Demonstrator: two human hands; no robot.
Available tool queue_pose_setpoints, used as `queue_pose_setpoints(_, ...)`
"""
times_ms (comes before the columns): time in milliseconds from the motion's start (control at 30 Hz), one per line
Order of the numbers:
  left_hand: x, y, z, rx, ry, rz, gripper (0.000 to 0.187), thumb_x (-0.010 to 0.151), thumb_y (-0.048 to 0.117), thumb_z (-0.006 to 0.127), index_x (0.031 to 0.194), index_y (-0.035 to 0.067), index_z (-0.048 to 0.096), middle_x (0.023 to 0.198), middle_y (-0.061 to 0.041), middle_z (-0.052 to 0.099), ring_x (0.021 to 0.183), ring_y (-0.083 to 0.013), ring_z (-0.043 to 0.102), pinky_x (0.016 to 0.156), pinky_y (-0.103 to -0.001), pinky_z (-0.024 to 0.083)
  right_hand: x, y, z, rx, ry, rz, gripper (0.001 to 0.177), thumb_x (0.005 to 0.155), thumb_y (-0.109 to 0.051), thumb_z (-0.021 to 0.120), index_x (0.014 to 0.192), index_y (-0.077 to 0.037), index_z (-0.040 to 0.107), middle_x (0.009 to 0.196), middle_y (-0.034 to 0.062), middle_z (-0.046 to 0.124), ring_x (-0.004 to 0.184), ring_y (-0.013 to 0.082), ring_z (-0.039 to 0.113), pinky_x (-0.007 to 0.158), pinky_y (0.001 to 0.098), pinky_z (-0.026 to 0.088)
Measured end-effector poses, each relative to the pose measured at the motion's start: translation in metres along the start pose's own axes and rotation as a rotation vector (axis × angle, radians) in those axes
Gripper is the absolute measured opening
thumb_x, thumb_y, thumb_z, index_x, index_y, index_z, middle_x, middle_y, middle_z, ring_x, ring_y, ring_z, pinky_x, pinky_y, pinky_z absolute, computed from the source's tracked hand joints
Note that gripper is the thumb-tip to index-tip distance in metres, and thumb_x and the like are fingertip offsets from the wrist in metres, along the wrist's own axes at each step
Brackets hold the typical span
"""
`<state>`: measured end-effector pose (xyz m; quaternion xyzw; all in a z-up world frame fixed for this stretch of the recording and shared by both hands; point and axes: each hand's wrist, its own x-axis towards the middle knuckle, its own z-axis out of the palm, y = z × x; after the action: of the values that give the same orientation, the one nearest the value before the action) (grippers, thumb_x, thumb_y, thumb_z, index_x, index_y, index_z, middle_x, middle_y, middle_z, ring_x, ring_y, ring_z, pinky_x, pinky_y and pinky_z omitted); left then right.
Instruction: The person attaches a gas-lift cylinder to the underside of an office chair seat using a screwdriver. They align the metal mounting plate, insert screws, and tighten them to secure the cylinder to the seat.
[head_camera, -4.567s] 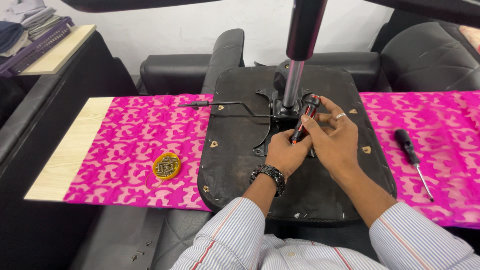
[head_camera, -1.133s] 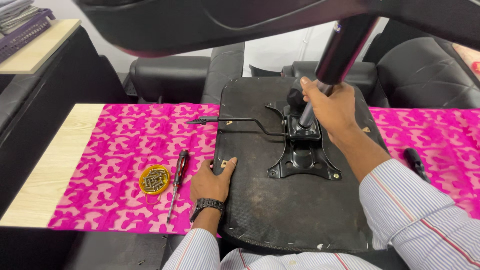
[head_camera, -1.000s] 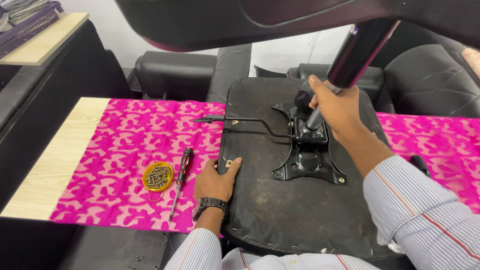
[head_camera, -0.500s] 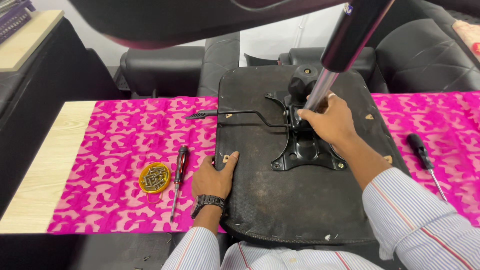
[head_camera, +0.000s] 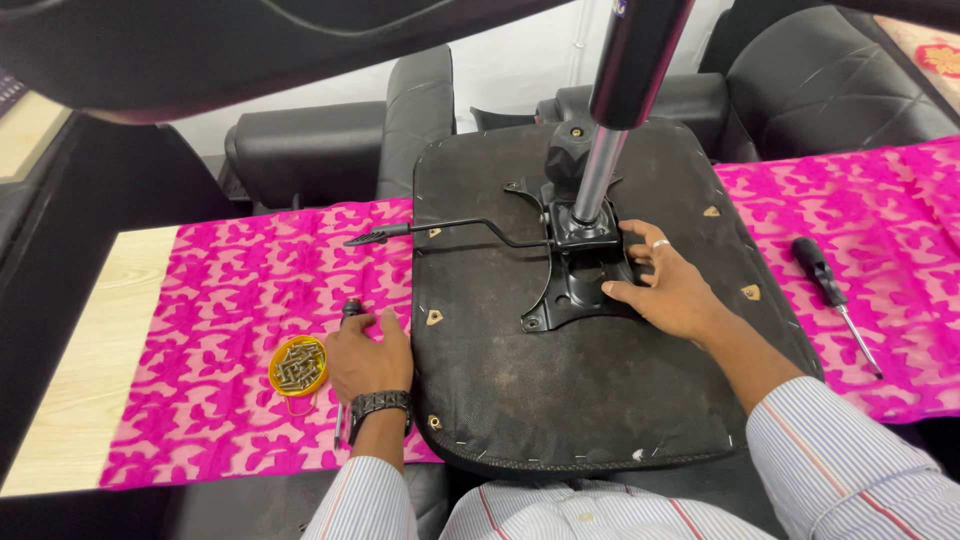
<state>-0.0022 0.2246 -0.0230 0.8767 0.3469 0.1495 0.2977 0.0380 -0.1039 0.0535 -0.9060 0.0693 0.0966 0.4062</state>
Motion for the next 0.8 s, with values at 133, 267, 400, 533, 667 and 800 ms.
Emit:
queue_pose_setpoints(133, 0.009, -0.023, -0.010, 0.144, 0.043, -0.076, 0.032, 0.085, 0.033, 0.071, 0.111, 0.014, 0.077, 0.112, -0.018, 0.065, 0.102, -0.0369, 0.066, 0.083, -0.051, 0.054, 0.002, 0.003, 0.001, 0.021, 0.003, -0.021, 0.087, 0.080, -0.025, 0.075, 0.154, -0.027, 0.031, 0.148, 0.0156, 0.052, 0.133, 0.0352, 0.055, 0.110, 0.0487, 0.048)
queue_pose_setpoints(267, 0.012, -0.041, -0.016, 0.268, 0.034, 0.031, 0.030, 0.084, 0.031, 0.072, 0.110, 0.015, 0.077, 0.114, -0.016, 0.065, 0.106, -0.0374, 0.064, 0.086, -0.050, 0.054, 0.003, 0.007, 0.004, -0.026, 0.015, -0.059, 0.090, 0.080, -0.025, 0.076, 0.156, -0.026, 0.027, 0.147, 0.0169, 0.052, 0.134, 0.0355, 0.054, 0.111, 0.0483, 0.046)
queue_pose_setpoints(400, 0.016, -0.040, -0.015, 0.417, -0.070, 0.041, 0.033, 0.086, 0.036, 0.074, 0.106, 0.010, 0.076, 0.118, -0.014, 0.062, 0.113, -0.0356, 0.062, 0.086, -0.050, 0.055, 0.003, 0.010, 0.005, -0.056, 0.014, -0.082, 0.093, 0.080, -0.025, 0.076, 0.157, -0.024, 0.024, 0.146, 0.0179, 0.052, 0.133, 0.0359, 0.054, 0.112, 0.0490, 0.044)
queue_pose_setpoints(533, 0.023, -0.037, -0.012, 0.466, -0.117, 0.032, 0.036, 0.089, 0.036, 0.074, 0.110, 0.007, 0.076, 0.119, -0.017, 0.062, 0.114, -0.0360, 0.063, 0.088, -0.048, 0.056, 0.005, 0.015, 0.008, -0.069, 0.021, -0.154, 0.096, 0.080, -0.025, 0.076, 0.159, -0.018, 0.021, 0.147, 0.0218, 0.050, 0.140, 0.0369, 0.048, 0.115, 0.0492, 0.040)
queue_pose_setpoints(667, 0.034, -0.035, -0.011, 0.482, -0.163, -0.017, 0.038, 0.089, 0.036, 0.075, 0.112, 0.006, 0.075, 0.123, -0.018, 0.062, 0.115, -0.0374, 0.063, 0.089, -0.049, 0.056, 0.006, 0.020, 0.013, -0.117, 0.043, -0.190, 0.098, 0.081, -0.027, 0.076, 0.160, -0.015, 0.020, 0.151, 0.0264, 0.044, 0.143, 0.0393, 0.043, 0.118, 0.0485, 0.036)
queue_pose_setpoints(800, 0.038, -0.029, -0.018, 0.499, -0.197, -0.011, 0.038, 0.090, 0.036, 0.075, 0.115, 0.008, 0.074, 0.124, -0.020, 0.064, 0.117, -0.0375, 0.064, 0.093, -0.048, 0.054, 0.006, 0.023, 0.017, -0.129, 0.089, -0.303, 0.097, 0.082, -0.027, 0.076, 0.159, -0.010, 0.020, 0.151, 0.0277, 0.044, 0.144, 0.0394, 0.040, 0.117, 0.0477, 0.035)
